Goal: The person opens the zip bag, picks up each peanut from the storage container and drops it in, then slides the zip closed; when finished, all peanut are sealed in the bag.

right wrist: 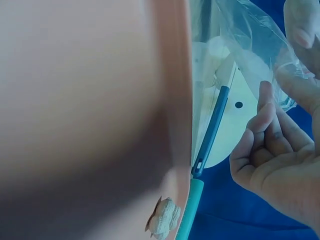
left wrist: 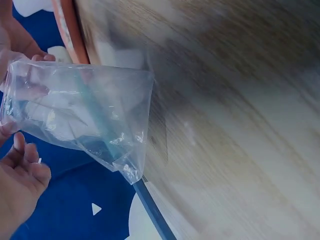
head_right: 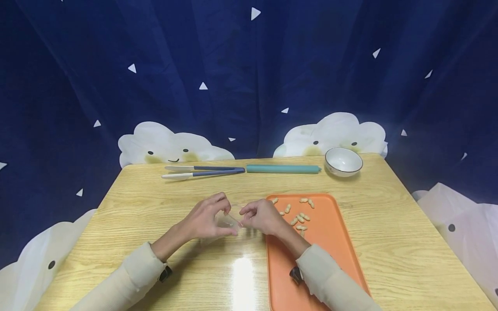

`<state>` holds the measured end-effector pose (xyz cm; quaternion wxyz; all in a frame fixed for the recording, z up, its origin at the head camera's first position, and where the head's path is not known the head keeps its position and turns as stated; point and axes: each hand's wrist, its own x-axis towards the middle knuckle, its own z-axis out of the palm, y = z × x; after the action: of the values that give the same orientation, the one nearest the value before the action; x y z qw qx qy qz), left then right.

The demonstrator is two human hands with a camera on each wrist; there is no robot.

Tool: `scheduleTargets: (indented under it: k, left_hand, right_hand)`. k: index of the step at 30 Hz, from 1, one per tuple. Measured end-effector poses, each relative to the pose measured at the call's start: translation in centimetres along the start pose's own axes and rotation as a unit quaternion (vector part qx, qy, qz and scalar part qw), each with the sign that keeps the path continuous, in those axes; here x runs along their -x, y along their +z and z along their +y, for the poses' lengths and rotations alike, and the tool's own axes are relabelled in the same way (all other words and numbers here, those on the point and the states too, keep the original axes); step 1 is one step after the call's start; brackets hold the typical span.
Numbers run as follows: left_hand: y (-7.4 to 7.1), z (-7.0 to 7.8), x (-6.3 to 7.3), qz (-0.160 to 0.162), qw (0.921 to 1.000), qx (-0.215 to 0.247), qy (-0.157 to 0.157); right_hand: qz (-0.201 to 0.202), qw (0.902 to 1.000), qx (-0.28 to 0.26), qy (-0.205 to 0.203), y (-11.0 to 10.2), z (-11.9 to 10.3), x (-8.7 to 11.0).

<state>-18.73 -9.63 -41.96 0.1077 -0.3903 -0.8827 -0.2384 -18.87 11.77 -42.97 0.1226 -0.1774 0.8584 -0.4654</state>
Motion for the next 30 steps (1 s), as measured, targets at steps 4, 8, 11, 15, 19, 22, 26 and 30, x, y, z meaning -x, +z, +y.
scheduleTargets:
  k: [4,8,11,15,19,22,26,30]
  left_hand:
    - [0.3,0.0,0.1,-0.022,0.9996,-0.005,-0.019]
    - [0.7,0.1,0.3,-0.039,0.9981,0.023,-0.041]
    - [0.9,0.3,0.5,-0.042,0.9963,0.043,-0.061]
    - [1.2,0.5,0.7,-0.042,0.9923,0.073,-0.091]
    - [1.5,0.5,0.7,-0.036,0.9873,0.102,-0.117]
    - [1.7,0.3,0.8,-0.031,0.9848,0.115,-0.126]
    - [1.8,0.0,0.8,-0.03,0.9807,0.136,-0.137]
    - [1.7,-0.2,0.9,-0.025,0.9736,0.162,-0.159]
  right_hand:
    - [0.003,0.9999,0.005,-0.009,0.0,-0.2,0.0]
    - [0.002,0.9999,0.009,-0.011,-0.1,-0.4,0.0]
    - [0.0,0.9998,0.018,-0.014,-0.1,-0.5,0.1]
    - [-0.002,0.999,0.033,-0.031,-0.1,-0.5,0.2]
    - [-0.002,0.9979,0.039,-0.052,-0.2,-0.3,0.3]
    - [-0.003,0.9971,0.04,-0.065,-0.4,-0.3,0.5]
    - [-0.014,0.996,0.039,-0.079,-1.0,-0.4,0.7]
    - [-0.014,0.9959,0.038,-0.08,-2.1,0.0,0.9]
